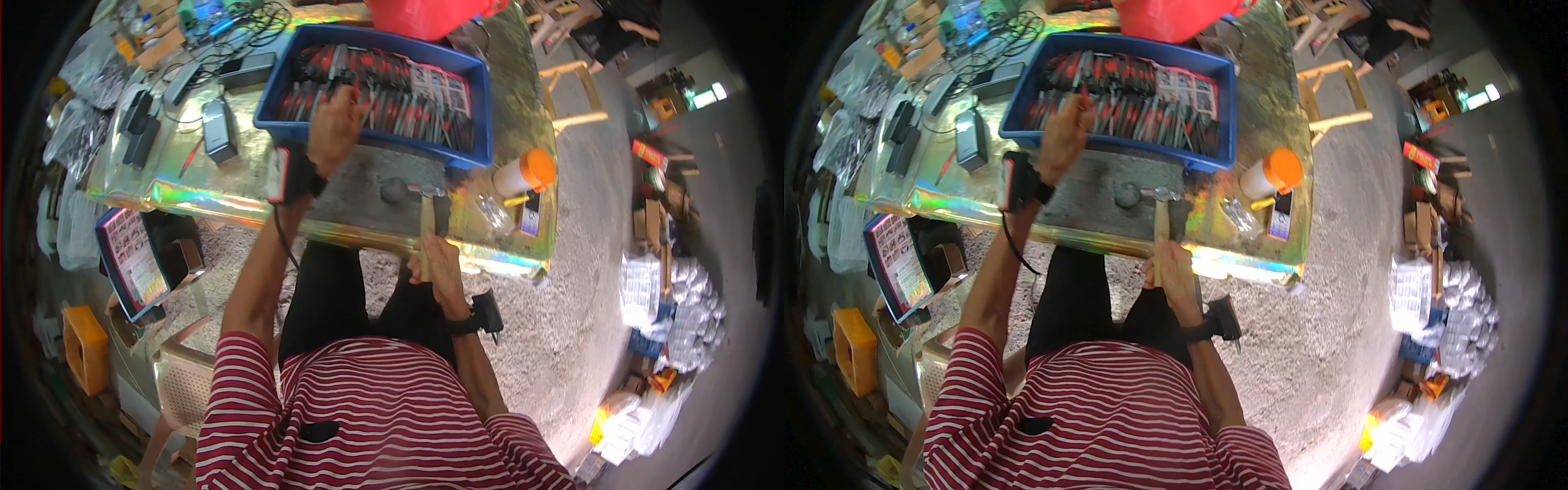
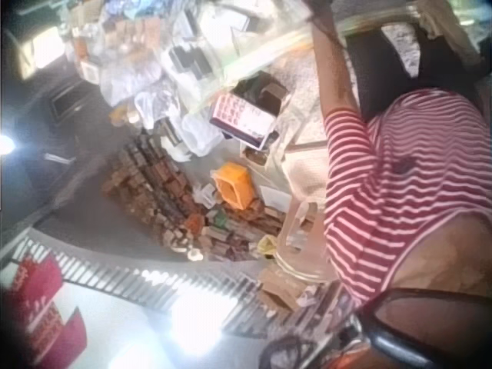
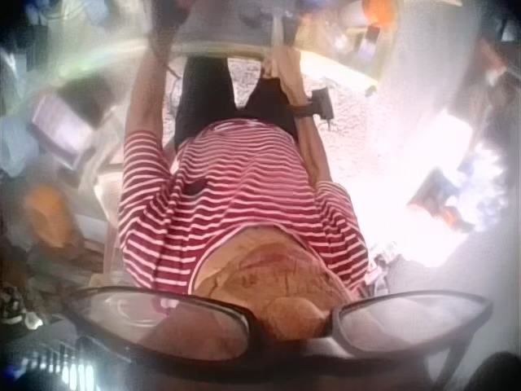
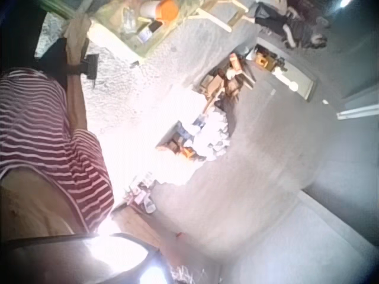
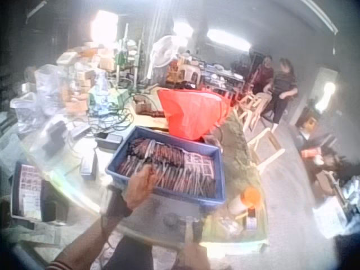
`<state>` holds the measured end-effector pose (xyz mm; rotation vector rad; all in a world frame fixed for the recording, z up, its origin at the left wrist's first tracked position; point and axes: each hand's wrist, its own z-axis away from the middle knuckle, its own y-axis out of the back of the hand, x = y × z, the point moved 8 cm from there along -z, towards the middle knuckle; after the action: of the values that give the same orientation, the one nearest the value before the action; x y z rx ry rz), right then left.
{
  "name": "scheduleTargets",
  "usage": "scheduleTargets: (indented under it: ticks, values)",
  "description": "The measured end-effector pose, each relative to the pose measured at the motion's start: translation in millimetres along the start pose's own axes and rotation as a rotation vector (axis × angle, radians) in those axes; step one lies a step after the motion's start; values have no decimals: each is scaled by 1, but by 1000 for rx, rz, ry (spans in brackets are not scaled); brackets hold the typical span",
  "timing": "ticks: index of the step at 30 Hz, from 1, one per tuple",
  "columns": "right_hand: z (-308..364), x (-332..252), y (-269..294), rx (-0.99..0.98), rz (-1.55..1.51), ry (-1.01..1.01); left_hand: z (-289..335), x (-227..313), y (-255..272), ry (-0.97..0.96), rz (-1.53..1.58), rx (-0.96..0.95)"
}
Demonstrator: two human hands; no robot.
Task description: The person picks up wires from a blue tray, uses a tool to strip the insulation, and strikes them with a hammer on a metal block.
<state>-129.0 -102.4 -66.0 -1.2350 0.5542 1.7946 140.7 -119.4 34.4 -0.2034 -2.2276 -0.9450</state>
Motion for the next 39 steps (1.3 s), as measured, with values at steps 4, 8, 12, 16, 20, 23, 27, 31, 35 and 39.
scheduleTargets:
  ticks: [4,8,12,16,20,23,27,31,35,39]
  values:
    - [-1,-9,-3,-110,298,205,-21,-37,-7,-65,-73,-62]
    - [-4,-26,17,19,725,375,-34,-47,-28,-37,-209,-118]
    - [-12,-34,52,51,289,151,-37,-73,-51,78,-326,-290]
    - [-38,-37,98,302,312,261,-31,-73,-60,58,-420,-308]
    - [-68,-28,128,438,499,405,-30,-68,-60,69,-347,-350]
    - [-78,-34,128,497,596,460,-31,-71,-57,108,-395,-352]
    - [-72,-51,109,553,769,535,-28,-62,-32,-22,-313,-110]
    - [-72,-57,106,602,927,675,-3,-42,11,87,263,125]
    - [-77,-55,103,558,990,720,40,-55,48,224,509,254]
    - [-78,-56,94,490,1070,714,87,-88,79,376,691,382]
